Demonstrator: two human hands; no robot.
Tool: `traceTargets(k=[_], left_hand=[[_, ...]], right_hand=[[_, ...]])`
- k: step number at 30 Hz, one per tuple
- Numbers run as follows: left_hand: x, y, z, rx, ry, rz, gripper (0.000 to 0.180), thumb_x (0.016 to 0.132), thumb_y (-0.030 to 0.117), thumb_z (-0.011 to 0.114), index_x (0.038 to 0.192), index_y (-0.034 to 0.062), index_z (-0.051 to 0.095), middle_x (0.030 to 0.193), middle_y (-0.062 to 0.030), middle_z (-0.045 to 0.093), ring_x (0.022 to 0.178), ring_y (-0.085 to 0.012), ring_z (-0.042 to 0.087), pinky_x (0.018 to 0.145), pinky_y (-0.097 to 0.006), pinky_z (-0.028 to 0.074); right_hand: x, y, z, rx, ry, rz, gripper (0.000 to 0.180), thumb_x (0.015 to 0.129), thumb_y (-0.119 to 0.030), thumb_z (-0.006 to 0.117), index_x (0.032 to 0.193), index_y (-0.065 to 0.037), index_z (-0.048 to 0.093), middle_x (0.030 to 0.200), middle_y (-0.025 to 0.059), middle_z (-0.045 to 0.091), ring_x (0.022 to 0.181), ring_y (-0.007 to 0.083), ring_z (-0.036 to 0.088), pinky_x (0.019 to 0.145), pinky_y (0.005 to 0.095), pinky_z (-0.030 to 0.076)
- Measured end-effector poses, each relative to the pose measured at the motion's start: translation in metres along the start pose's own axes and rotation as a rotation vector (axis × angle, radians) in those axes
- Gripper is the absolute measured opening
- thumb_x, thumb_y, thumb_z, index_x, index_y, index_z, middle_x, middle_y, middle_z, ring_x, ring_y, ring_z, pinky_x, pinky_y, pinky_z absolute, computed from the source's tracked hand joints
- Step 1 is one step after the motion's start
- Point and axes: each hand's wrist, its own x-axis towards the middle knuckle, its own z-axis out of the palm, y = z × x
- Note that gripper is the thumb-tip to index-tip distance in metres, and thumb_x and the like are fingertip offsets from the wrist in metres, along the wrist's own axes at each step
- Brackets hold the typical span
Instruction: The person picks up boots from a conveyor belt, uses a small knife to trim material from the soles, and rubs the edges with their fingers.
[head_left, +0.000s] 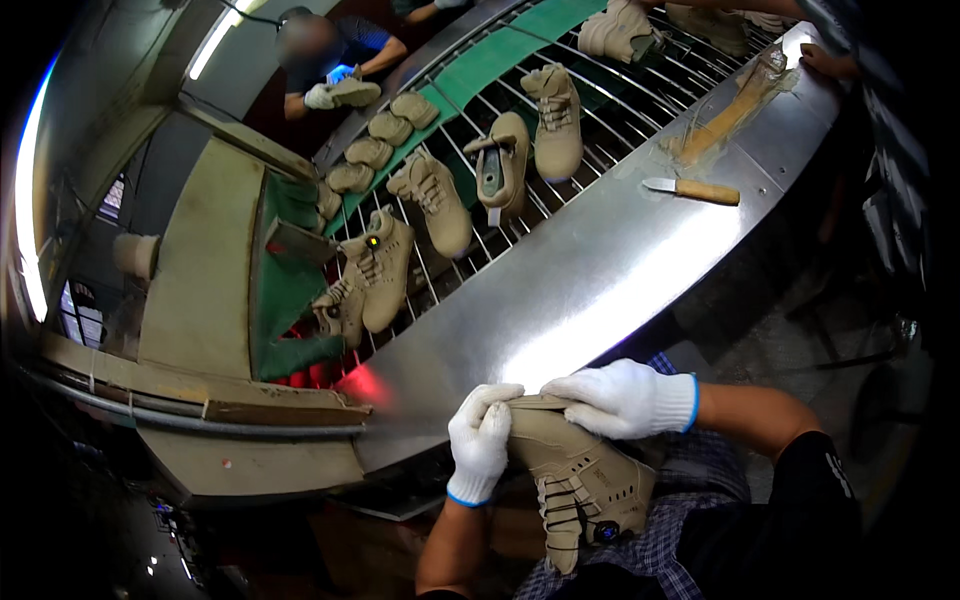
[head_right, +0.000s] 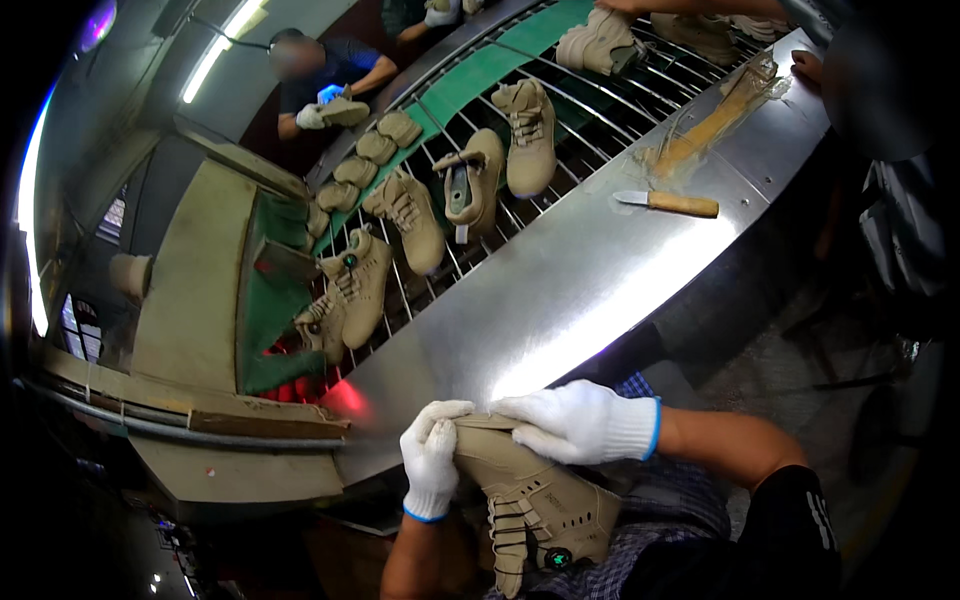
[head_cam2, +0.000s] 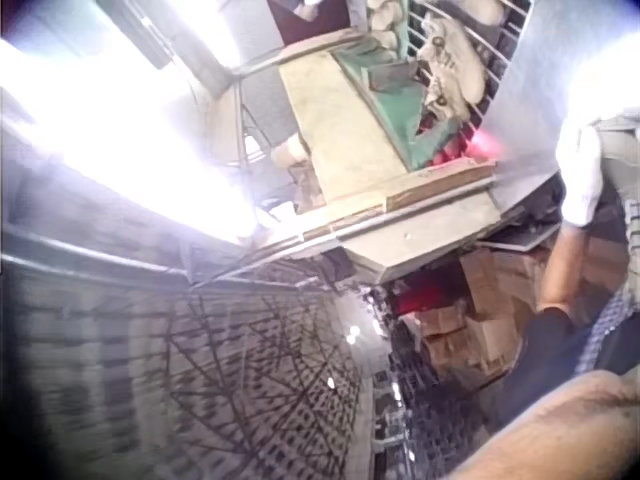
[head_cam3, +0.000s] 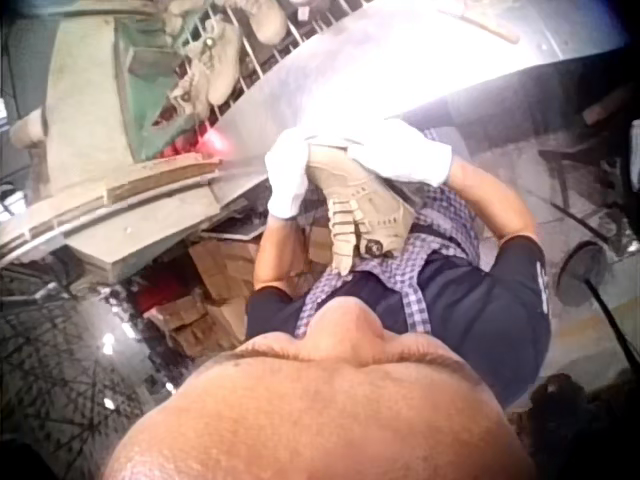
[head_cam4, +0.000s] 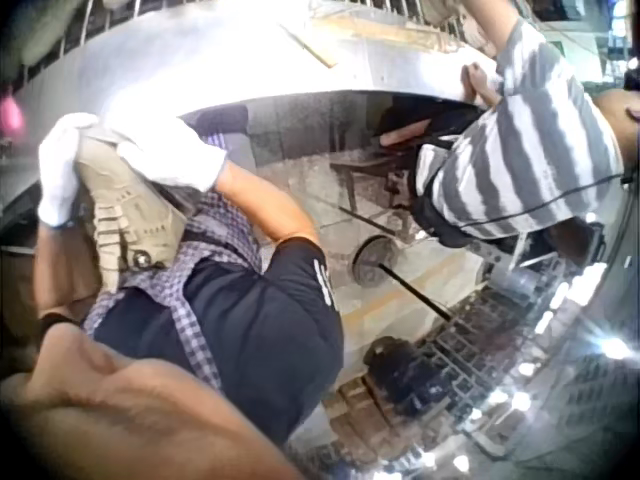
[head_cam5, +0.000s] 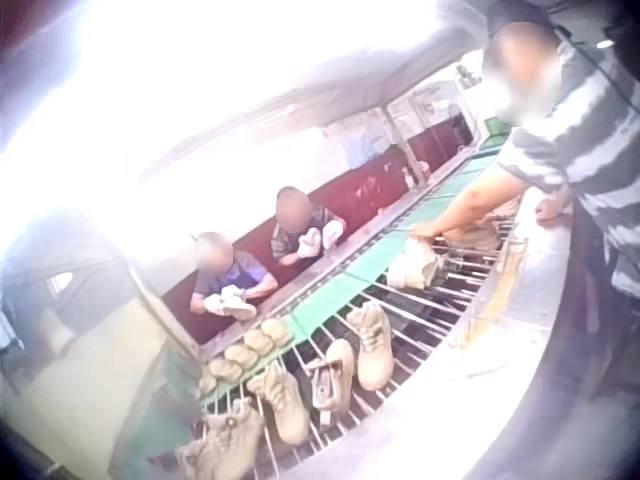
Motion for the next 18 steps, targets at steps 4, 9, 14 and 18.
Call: traceTargets(k=[4, 9, 14, 18], left_hand=[[0.002, 0.002, 0.001, -0.024, -0.071, -0.092, 0.025, 0.101, 0.004, 0.054, 0.112, -0.0090, 0.073, 0.111, -0.0142, 0.075, 0.101, -0.0183, 0.068, 0.093, -0.031, 0.054], [0.008, 0.010, -0.002, -0.138, -0.093, -0.130, 0.024, 0.101, 0.004, 0.055, 0.112, -0.0082, 0.072, 0.109, -0.0144, 0.075, 0.098, -0.0182, 0.069, 0.092, -0.032, 0.056], [0.007, 0.008, -0.002, -0.114, -0.072, -0.098, 0.024, 0.099, 0.001, 0.054, 0.112, -0.0093, 0.071, 0.109, -0.0167, 0.076, 0.098, -0.0205, 0.071, 0.093, -0.034, 0.057], [0.003, 0.006, 0.000, -0.191, -0.039, -0.150, 0.026, 0.098, 0.001, 0.054, 0.117, -0.0106, 0.068, 0.108, -0.0197, 0.076, 0.098, -0.0225, 0.073, 0.093, -0.035, 0.059]], right_hand=[[-0.008, -0.028, -0.024, -0.051, -0.207, 0.122, 0.058, 0.099, -0.021, 0.062, 0.152, -0.003, 0.050, 0.098, 0.0213, 0.073, 0.082, 0.0385, 0.075, 0.069, 0.0456, 0.063], [-0.018, -0.025, -0.016, -0.175, -0.114, 0.020, 0.066, 0.091, -0.010, 0.064, 0.155, -0.006, 0.049, 0.096, 0.0188, 0.071, 0.077, 0.0370, 0.074, 0.064, 0.0447, 0.061], [-0.023, 0.018, 0.005, -0.069, 0.107, -0.161, 0.073, 0.088, -0.004, 0.066, 0.159, -0.008, 0.049, 0.093, 0.0157, 0.072, 0.076, 0.0349, 0.073, 0.063, 0.0436, 0.061], [-0.032, -0.006, 0.009, -0.107, -0.009, -0.010, 0.076, 0.087, -0.012, 0.071, 0.159, -0.005, 0.049, 0.085, 0.0137, 0.070, 0.067, 0.0300, 0.071, 0.057, 0.0395, 0.060]])
